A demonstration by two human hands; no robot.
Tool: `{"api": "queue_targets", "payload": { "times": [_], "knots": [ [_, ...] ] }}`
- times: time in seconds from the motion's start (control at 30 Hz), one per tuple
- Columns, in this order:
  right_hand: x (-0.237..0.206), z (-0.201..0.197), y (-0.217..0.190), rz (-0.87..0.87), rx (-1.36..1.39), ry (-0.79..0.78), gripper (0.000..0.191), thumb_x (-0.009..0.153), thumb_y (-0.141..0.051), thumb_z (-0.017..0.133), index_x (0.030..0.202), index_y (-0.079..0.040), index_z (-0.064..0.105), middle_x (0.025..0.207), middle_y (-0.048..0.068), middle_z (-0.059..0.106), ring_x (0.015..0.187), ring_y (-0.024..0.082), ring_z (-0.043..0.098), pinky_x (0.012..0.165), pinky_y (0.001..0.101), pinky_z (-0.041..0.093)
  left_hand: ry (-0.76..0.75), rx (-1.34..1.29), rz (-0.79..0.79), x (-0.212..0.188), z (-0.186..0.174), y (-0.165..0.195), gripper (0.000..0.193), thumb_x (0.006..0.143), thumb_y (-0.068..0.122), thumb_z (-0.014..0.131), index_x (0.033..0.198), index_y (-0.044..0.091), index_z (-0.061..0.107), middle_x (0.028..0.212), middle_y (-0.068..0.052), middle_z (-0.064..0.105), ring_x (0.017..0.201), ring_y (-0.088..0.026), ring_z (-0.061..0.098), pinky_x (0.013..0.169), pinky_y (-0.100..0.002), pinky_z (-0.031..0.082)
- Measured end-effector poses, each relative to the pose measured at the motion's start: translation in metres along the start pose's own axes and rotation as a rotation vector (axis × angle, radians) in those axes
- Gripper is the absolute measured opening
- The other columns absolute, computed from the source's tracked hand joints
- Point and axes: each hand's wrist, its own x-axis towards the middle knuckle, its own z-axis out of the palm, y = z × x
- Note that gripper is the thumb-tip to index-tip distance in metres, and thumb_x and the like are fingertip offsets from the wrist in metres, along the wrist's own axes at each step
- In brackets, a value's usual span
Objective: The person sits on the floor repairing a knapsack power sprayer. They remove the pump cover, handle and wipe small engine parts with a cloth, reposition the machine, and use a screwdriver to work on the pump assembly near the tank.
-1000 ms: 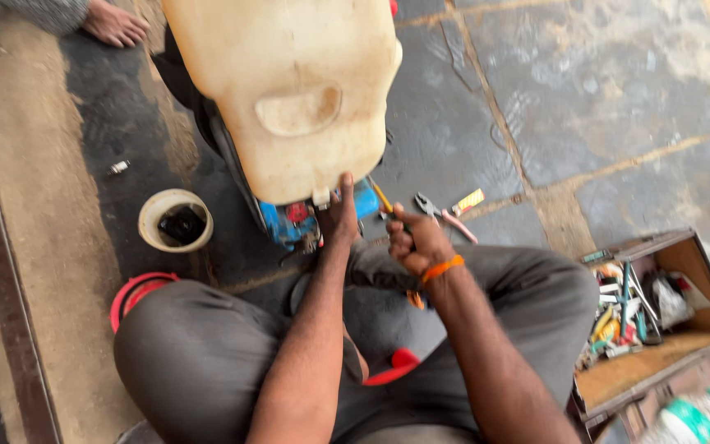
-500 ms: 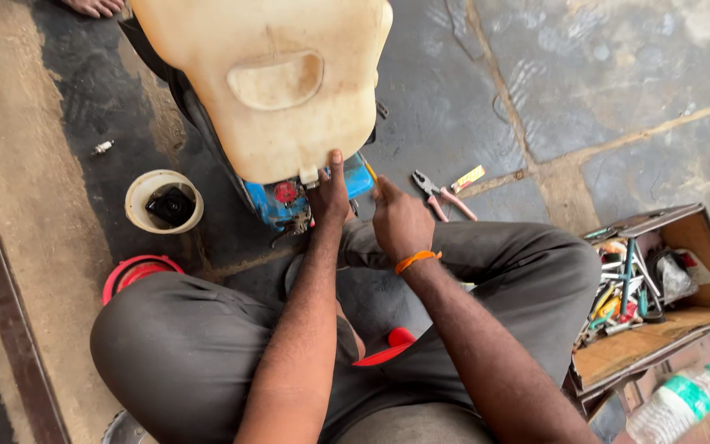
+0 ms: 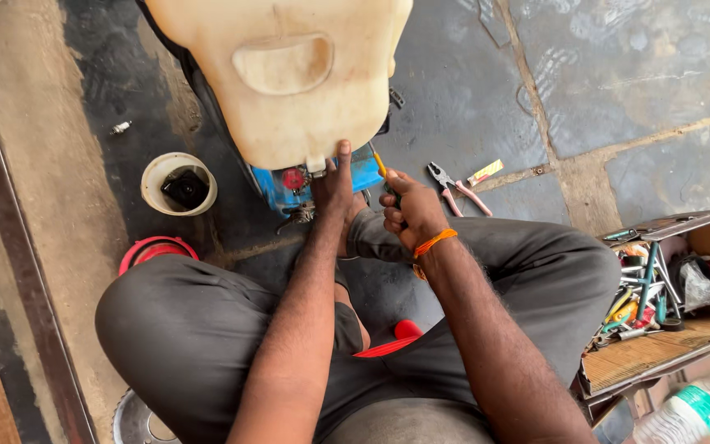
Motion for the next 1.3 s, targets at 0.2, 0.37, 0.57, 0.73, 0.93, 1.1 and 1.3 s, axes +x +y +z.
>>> {"api": "queue_targets", "payload": {
  "times": [0.2,0.37,0.57,0.73,0.93,1.1,1.3],
  "knots": [
    [-0.013,-0.035,0.010,-0.232,-0.353,-0.023,0.045,0.101,-0.029,0.059,0.143,-0.013,0.061,0.068,-0.004,0.048,0.053,0.006,0.041,0.046,0.0240,0.033,0.028,-0.112,-0.111,-0.025,0.019,0.021,0.100,0.088,0.081,0.035,0.146,0.001,0.050,0.131,-0.028,0.065,0.124,-0.044,0.061,0.101,-0.049,0.046],
    [-0.022,-0.069,0.012,-0.547,-0.862,0.080,0.047,0.101,-0.027,0.058,0.145,-0.010,0.058,0.073,0.003,0.061,0.064,0.011,0.058,0.059,0.0303,0.048,0.533,0.020,0.184,-0.060,0.056,0.016,0.092,0.096,0.069,0.064,0.142,-0.009,0.045,0.129,-0.035,0.056,0.123,-0.048,0.056,0.100,-0.051,0.045],
    [-0.038,-0.065,0.010,-0.750,-1.088,0.205,0.047,0.096,-0.023,0.062,0.141,-0.010,0.060,0.098,0.017,0.076,0.089,0.028,0.075,0.083,0.0405,0.056,-0.202,-0.625,-0.256,-0.057,0.072,0.019,0.053,0.101,0.046,0.061,0.125,0.000,0.067,0.106,-0.014,0.073,0.090,-0.025,0.070,0.069,-0.036,0.054],
    [-0.044,-0.057,0.012,-0.887,-1.182,0.240,0.046,0.098,-0.024,0.063,0.141,-0.010,0.060,0.118,0.023,0.072,0.108,0.036,0.070,0.093,0.0467,0.053,-0.486,-0.799,-0.309,-0.046,0.062,0.023,0.036,0.105,0.032,0.055,0.129,0.008,0.065,0.104,-0.008,0.075,0.088,-0.015,0.073,0.066,-0.029,0.055],
    [-0.044,-0.048,0.014,-0.872,-1.220,0.269,0.046,0.098,-0.026,0.063,0.143,-0.013,0.060,0.120,0.023,0.071,0.109,0.038,0.070,0.094,0.0481,0.053,-0.498,-0.825,-0.302,-0.043,0.055,0.024,0.036,0.106,0.031,0.055,0.133,0.009,0.064,0.103,-0.008,0.075,0.089,-0.017,0.072,0.072,-0.030,0.057],
    [-0.044,-0.036,0.016,-0.817,-1.250,0.307,0.046,0.098,-0.028,0.062,0.142,-0.015,0.060,0.120,0.022,0.071,0.106,0.038,0.071,0.088,0.0495,0.055,-0.524,-0.810,-0.312,-0.036,0.047,0.020,0.036,0.106,0.031,0.053,0.134,0.010,0.063,0.104,-0.007,0.075,0.091,-0.016,0.073,0.075,-0.031,0.058],
    [-0.049,-0.024,0.015,-0.766,-1.331,0.367,0.046,0.099,-0.030,0.062,0.143,-0.019,0.060,0.117,0.019,0.073,0.102,0.037,0.072,0.086,0.0503,0.055,-0.528,-0.809,-0.327,-0.033,0.045,0.018,0.035,0.106,0.031,0.053,0.132,0.011,0.064,0.102,-0.007,0.075,0.089,-0.014,0.072,0.073,-0.029,0.057]
  ]
}}
